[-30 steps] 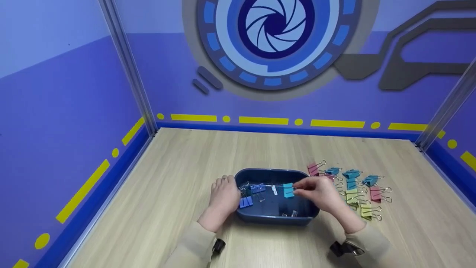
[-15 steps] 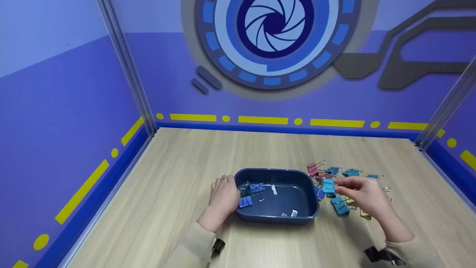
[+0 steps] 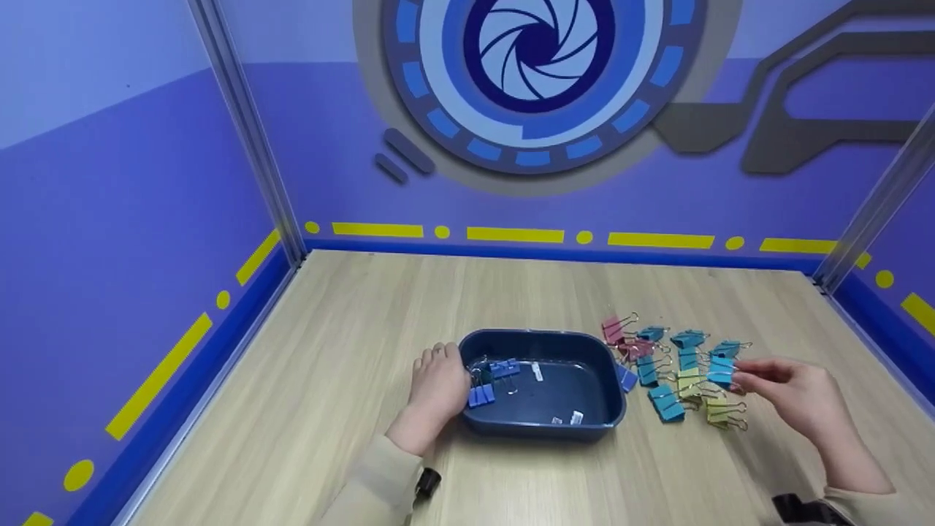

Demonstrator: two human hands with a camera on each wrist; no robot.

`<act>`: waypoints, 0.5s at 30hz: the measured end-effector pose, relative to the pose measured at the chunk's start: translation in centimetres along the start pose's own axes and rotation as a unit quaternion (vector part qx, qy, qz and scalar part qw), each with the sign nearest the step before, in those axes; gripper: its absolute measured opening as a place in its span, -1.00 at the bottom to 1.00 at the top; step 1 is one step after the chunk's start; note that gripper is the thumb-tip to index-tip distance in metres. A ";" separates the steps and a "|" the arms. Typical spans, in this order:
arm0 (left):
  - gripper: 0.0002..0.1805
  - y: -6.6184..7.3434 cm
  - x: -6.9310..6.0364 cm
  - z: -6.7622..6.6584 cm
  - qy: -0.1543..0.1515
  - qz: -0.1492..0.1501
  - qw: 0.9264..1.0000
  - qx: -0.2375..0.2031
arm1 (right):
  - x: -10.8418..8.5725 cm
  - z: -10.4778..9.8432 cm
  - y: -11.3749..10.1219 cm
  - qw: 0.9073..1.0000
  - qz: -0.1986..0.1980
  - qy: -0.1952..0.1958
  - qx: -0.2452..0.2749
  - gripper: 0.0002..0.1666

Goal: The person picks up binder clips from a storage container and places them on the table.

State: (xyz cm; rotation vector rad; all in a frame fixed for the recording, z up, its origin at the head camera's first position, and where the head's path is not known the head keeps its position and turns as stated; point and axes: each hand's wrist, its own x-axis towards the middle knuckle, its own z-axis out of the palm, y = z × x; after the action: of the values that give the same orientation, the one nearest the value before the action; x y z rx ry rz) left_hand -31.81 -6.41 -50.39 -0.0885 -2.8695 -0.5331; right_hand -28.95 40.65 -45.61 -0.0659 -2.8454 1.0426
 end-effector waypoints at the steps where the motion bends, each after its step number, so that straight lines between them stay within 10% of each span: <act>1: -0.71 0.0 0.0 0.0 -0.003 -0.001 1.000 -0.002 | 0.1 -0.4 0.6 1.000 0.002 -0.002 -0.005 -0.48; 15: -0.76 -0.1 -0.1 0.1 0.001 0.003 1.000 0.001 | 1.4 -2.8 6.2 0.992 0.042 -0.089 -0.077 -0.58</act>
State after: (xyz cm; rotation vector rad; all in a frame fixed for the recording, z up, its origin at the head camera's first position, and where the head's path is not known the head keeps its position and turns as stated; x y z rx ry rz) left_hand -31.77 -6.44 -50.47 -0.0964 -2.8677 -0.5286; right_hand -30.01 47.33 -47.39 -0.1119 -3.1067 0.8833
